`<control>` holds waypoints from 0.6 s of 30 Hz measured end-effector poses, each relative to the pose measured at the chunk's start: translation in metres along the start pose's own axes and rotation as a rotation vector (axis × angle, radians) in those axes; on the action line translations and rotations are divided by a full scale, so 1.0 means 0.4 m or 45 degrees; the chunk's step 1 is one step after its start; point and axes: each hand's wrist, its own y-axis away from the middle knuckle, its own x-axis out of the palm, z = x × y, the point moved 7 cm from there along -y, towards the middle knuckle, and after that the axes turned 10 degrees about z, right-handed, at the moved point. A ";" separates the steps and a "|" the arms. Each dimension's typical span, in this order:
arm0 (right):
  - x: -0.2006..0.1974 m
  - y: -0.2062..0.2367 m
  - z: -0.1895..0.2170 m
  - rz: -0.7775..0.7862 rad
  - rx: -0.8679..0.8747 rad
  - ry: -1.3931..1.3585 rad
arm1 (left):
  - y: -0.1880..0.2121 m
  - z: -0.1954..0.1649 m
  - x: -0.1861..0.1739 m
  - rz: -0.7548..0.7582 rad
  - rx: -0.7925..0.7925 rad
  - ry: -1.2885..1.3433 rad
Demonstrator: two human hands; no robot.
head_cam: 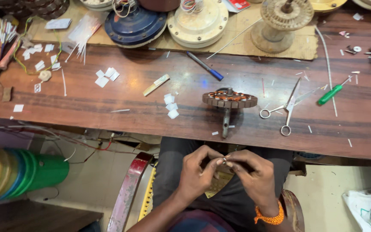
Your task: The person sits at a workbench assembling a fan motor rotor. They repeatedly pick up small white insulator pieces, shape or fold them by hand, and press them into the slots around the rotor, occasionally using a green-handled screwdriver to adjust or seat the pieces in the slots.
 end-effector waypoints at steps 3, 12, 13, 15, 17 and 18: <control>0.016 0.017 -0.077 -0.078 0.284 -0.410 | 0.006 -0.093 0.002 -0.055 0.497 -0.525; 0.145 0.058 -0.168 -0.379 0.157 -1.039 | -0.002 -0.046 0.020 -0.106 0.315 -0.431; 0.155 0.066 -0.182 -0.447 0.141 -1.275 | -0.008 -0.006 0.018 -0.104 0.126 -0.123; 0.162 0.064 -0.177 -0.266 0.070 -1.296 | -0.007 0.074 0.039 -0.104 -0.259 0.486; 0.147 0.065 -0.176 -0.171 0.033 -1.098 | -0.010 0.062 0.027 -0.120 -0.188 0.219; 0.130 0.066 -0.176 -0.162 0.036 -0.886 | -0.010 0.053 0.024 -0.134 -0.155 0.090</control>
